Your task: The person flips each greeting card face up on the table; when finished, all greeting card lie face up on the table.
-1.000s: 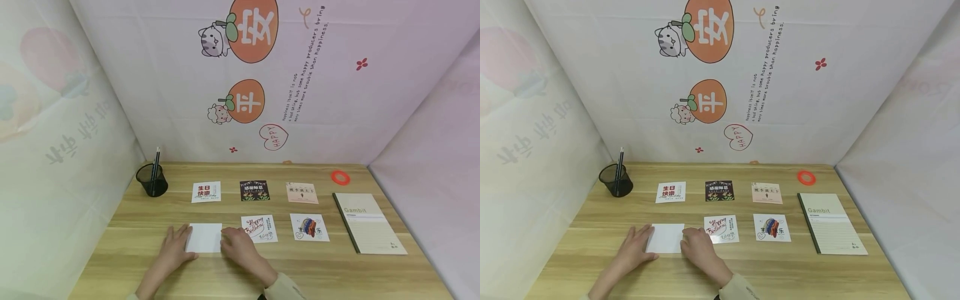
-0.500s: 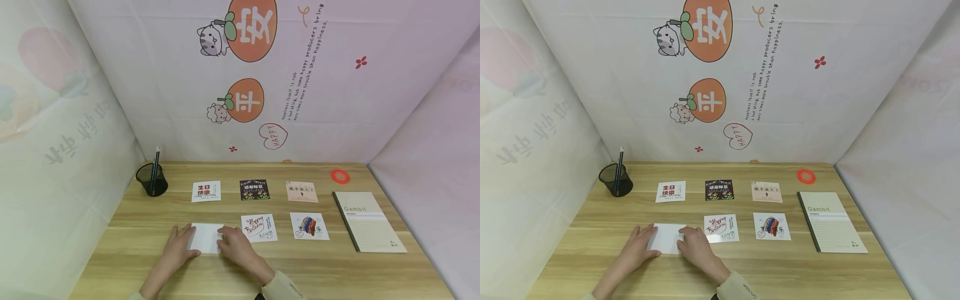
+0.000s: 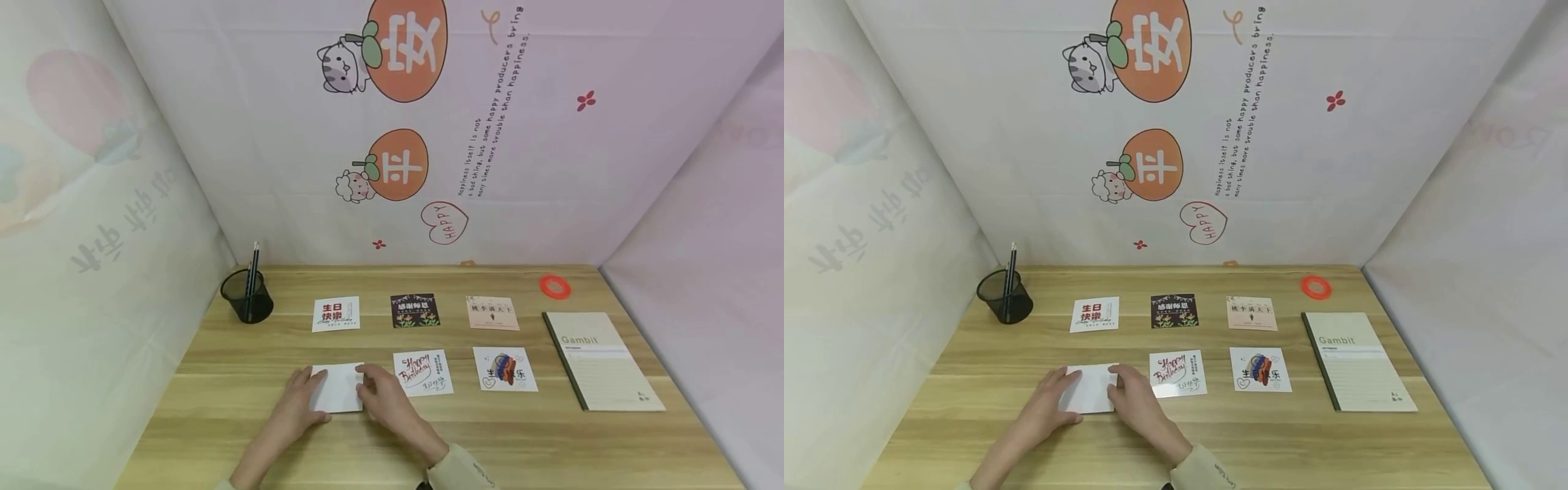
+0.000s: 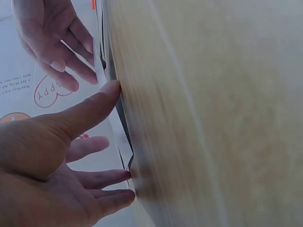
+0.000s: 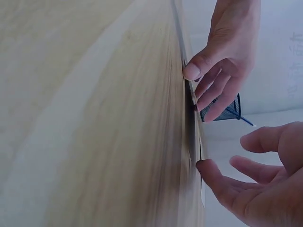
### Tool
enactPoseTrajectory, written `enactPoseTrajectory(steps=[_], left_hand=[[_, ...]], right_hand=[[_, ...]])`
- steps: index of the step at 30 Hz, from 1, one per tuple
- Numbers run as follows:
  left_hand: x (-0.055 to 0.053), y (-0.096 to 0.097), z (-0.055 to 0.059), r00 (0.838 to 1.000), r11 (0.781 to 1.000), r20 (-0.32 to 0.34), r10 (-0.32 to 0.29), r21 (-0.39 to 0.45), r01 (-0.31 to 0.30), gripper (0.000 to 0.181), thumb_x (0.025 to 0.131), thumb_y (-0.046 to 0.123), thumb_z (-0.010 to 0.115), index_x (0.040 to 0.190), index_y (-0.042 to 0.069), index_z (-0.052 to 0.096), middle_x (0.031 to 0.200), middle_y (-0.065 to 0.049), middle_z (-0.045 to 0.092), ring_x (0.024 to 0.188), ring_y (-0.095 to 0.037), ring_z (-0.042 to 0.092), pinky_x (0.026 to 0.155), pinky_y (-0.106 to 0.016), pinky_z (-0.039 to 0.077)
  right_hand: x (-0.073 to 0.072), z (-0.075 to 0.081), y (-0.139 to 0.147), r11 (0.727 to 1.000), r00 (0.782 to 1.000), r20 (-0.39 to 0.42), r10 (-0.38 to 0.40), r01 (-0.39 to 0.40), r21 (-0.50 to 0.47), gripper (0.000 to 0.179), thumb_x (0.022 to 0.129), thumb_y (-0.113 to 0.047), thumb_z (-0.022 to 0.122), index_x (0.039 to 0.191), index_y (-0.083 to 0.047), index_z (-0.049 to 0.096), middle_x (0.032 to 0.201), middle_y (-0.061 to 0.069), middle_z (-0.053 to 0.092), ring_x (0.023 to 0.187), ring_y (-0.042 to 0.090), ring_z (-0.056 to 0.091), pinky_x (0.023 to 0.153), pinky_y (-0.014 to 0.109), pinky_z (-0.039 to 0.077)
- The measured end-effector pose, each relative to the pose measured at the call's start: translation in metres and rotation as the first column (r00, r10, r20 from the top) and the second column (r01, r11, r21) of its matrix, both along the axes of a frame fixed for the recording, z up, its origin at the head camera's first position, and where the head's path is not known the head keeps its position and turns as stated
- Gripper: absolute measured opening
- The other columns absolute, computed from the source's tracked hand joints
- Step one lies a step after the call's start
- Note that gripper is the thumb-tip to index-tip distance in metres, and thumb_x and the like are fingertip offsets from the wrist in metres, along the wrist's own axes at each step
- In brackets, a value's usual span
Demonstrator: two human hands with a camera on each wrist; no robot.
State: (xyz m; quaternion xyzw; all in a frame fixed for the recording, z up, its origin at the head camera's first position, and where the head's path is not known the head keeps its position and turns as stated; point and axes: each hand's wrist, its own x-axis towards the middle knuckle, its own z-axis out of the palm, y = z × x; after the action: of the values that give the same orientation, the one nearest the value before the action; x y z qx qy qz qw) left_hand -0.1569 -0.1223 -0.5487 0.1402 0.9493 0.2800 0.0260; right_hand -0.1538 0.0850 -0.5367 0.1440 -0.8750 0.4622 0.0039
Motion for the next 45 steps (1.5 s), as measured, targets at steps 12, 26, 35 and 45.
enactPoseTrajectory(steps=[12, 26, 35, 45], left_hand=[[0.002, -0.001, 0.006, 0.996, 0.977, 0.073, 0.054, 0.201, -0.068, 0.072, 0.068, 0.007, 0.085, 0.131, -0.004, 0.054, 0.140, -0.035, 0.039, 0.127, -0.051, 0.040, 0.104, -0.058, 0.035], [0.002, -0.003, 0.020, 0.965, 0.864, 0.252, 0.078, 0.466, -0.191, 0.064, 0.074, 0.013, 0.082, 0.129, -0.009, 0.055, 0.139, -0.031, 0.043, 0.120, -0.042, 0.052, 0.093, -0.035, 0.050], [0.006, -0.011, 0.018, 0.982, 0.841, 0.169, 0.079, 0.518, -0.156, 0.037, 0.081, -0.003, 0.072, 0.118, -0.001, 0.066, 0.134, -0.024, 0.053, 0.117, -0.037, 0.057, 0.091, -0.032, 0.052], [0.007, -0.013, 0.020, 0.982, 0.834, 0.105, 0.156, 0.519, -0.188, 0.026, 0.085, -0.009, 0.064, 0.105, 0.005, 0.074, 0.121, -0.018, 0.064, 0.107, -0.033, 0.063, 0.083, -0.024, 0.054]], right_hand=[[-0.002, -0.004, 0.005, 1.000, 0.993, -0.122, 0.006, -0.009, -0.025, 0.040, 0.077, 0.019, 0.057, 0.112, 0.002, 0.065, 0.103, 0.016, 0.067, 0.088, 0.023, 0.064, 0.079, 0.028, 0.055], [-0.002, -0.006, 0.012, 0.998, 0.958, -0.281, -0.064, 0.058, -0.030, 0.026, 0.075, 0.016, 0.067, 0.091, -0.003, 0.073, 0.111, 0.021, 0.067, 0.101, 0.031, 0.066, 0.080, 0.029, 0.056], [-0.002, -0.006, 0.015, 0.993, 0.958, -0.270, -0.094, 0.072, -0.089, 0.031, 0.075, 0.020, 0.062, 0.089, -0.005, 0.074, 0.103, 0.017, 0.071, 0.097, 0.027, 0.069, 0.079, 0.027, 0.056], [-0.002, -0.006, 0.014, 0.991, 0.958, -0.268, -0.101, 0.072, -0.115, 0.029, 0.074, 0.017, 0.069, 0.090, -0.007, 0.075, 0.099, 0.010, 0.073, 0.091, 0.022, 0.070, 0.082, 0.024, 0.055]])
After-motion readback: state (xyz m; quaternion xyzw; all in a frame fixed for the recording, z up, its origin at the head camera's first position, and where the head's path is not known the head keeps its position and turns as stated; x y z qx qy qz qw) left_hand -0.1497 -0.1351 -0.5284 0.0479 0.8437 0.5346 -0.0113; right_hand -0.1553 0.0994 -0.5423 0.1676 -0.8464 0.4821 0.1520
